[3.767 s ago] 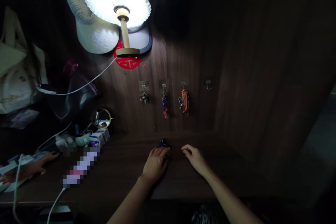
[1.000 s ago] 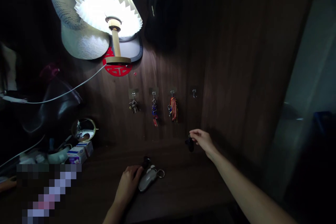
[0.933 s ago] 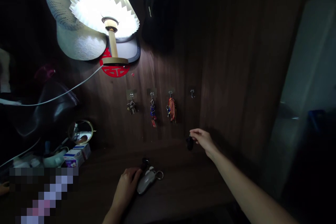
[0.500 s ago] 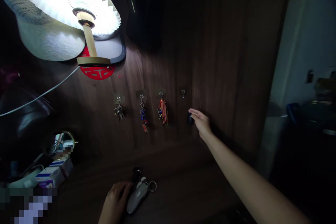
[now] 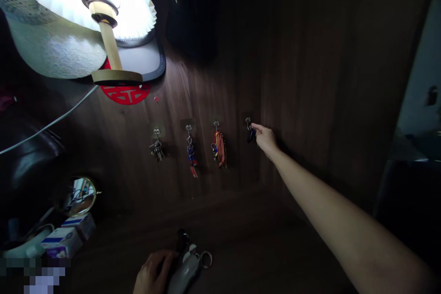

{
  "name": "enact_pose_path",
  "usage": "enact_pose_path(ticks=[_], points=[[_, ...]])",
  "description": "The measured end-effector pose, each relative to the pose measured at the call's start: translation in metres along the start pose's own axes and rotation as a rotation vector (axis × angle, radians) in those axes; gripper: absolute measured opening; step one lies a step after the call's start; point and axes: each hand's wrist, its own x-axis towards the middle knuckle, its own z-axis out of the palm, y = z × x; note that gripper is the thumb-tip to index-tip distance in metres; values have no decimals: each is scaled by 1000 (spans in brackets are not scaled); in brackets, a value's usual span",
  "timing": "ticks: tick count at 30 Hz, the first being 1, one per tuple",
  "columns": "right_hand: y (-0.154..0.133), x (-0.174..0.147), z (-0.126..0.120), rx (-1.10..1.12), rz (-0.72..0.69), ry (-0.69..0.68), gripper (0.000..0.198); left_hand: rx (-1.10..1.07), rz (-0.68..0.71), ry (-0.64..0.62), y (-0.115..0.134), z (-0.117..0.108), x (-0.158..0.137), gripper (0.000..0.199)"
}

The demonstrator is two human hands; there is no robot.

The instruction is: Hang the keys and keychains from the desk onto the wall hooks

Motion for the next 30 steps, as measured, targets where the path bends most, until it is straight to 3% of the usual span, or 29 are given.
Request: enact_pose_path(ticks=[7,17,22,30], points=[[15,5,10,52,91,-26,39,27,62,7,-8,1,-1,33],[18,-28,9,167,98,3,55,-44,-86,43,20,-3,-1,35],[16,-57,3,172,64,15,52,-44,-111,45,27,-7,-1,34],[33,-142,16,215,144,-182,40,-36,-116,42,38,-11,-4,35]])
